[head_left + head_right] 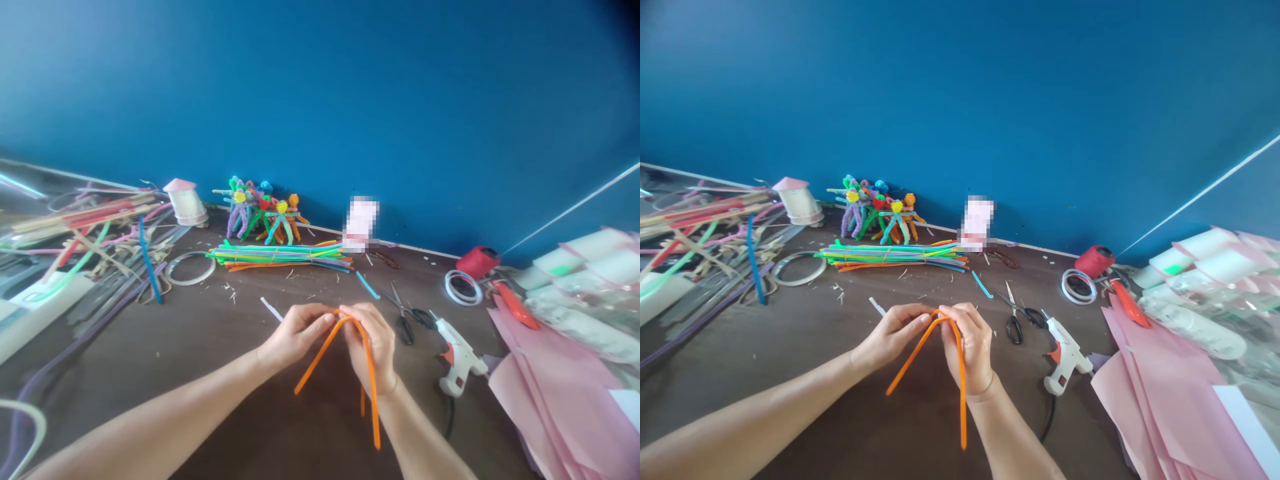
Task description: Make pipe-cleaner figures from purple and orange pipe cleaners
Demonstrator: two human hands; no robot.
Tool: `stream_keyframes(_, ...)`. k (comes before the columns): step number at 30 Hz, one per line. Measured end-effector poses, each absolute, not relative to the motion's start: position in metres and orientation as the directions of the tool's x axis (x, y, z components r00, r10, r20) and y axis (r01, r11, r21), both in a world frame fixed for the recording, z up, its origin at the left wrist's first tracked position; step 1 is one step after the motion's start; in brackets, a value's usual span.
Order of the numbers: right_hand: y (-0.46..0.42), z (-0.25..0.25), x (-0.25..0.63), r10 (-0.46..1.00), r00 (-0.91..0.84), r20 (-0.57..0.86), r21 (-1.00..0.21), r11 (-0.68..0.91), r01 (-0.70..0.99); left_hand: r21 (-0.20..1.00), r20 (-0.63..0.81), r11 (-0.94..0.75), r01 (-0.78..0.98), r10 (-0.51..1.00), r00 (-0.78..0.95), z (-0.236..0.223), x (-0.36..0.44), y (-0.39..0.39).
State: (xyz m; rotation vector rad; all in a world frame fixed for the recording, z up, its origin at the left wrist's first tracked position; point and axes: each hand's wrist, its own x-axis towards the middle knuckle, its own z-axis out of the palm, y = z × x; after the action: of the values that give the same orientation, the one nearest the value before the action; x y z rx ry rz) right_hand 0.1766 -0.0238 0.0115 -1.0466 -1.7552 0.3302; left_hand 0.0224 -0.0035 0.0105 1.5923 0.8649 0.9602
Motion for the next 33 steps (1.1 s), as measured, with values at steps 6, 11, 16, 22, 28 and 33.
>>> stream_keyframes(6, -0.023, 0.01, 0.177, 0.801, -0.129, 0.585, -0.666, 0.565, 0.487, 0.993, 0.066, -0.004, -0.117, 0.842, 0.536, 0.008, 0.025, -0.003)
stream_keyframes(11, -0.018, 0.005, 0.173, 0.892, -0.051, 0.449, -0.796, 0.425, 0.431, 0.989, 0.006, 0.064, -0.134, 0.883, 0.469, 0.01, 0.025, 0.0)
stream_keyframes(16, -0.015, 0.005, 0.175, 0.949, 0.026, 0.313, -0.939, 0.306, 0.159, 0.982, 0.056, -0.003, -0.187, 0.959, 0.279, 0.016, 0.019, 0.005)
stream_keyframes(22, -0.021, 0.011, 0.174, 0.866, -0.146, 0.478, -0.83, 0.499, 0.25, 0.963, 0.166, -0.118, -0.241, 0.968, 0.187, 0.013, 0.016, 0.004)
stream_keyframes(28, -0.024, 0.011, 0.17, 0.82, -0.203, 0.534, -0.66, 0.555, 0.505, 0.929, 0.239, -0.103, -0.355, 0.901, 0.363, 0.011, 0.02, -0.002)
stream_keyframes(33, -0.028, 0.011, 0.163, 0.768, -0.323, 0.553, -0.547, 0.627, 0.555, 0.929, 0.239, -0.096, -0.357, 0.892, 0.383, 0.011, 0.024, -0.006)
